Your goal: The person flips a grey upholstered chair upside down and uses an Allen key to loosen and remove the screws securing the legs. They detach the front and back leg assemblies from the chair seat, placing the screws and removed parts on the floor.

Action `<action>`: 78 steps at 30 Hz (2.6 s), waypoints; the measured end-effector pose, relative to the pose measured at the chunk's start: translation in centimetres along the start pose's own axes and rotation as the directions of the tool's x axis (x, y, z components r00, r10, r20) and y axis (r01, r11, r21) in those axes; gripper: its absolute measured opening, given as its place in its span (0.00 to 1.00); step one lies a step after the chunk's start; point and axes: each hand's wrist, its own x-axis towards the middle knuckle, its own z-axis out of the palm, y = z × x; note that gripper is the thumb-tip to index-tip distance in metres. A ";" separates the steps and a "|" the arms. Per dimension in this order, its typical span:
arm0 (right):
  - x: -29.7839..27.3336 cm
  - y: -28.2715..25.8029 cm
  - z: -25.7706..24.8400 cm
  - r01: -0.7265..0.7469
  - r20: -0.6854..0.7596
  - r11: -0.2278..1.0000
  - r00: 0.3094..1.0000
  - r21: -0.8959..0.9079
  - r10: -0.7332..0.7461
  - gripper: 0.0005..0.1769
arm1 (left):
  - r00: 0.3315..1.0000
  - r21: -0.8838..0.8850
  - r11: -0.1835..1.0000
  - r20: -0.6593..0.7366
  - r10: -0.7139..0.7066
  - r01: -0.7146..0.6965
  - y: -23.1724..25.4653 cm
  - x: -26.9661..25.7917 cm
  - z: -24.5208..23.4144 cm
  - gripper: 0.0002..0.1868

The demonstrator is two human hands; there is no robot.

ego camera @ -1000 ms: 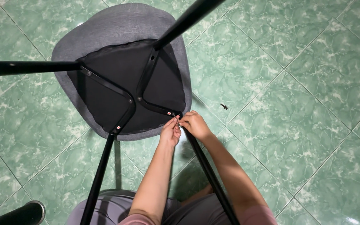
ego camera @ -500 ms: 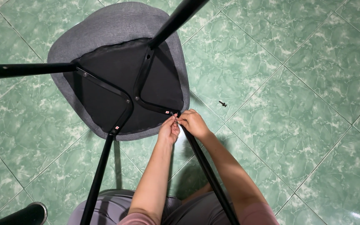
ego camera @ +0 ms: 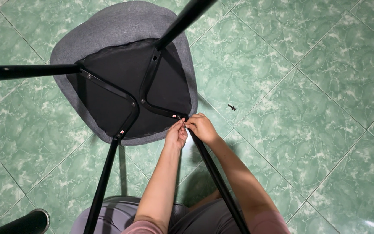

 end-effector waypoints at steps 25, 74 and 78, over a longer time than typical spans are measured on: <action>0.1 -1.0 0.0 -0.023 -0.019 0.996 1.000 -0.081 0.021 0.03 | 0.993 -0.102 0.987 0.021 -0.120 0.121 0.7 0.0 0.5 0.09; 1.8 -2.7 0.2 0.136 0.089 0.958 0.989 -0.252 -0.117 0.05 | 0.994 -0.013 0.998 0.087 -0.064 0.066 0.1 1.6 -1.1 0.11; 2.1 -3.3 -0.7 0.267 0.112 0.926 0.963 -0.267 -0.246 0.01 | 0.998 -0.005 0.999 0.057 -0.040 0.041 -0.2 1.5 -1.0 0.12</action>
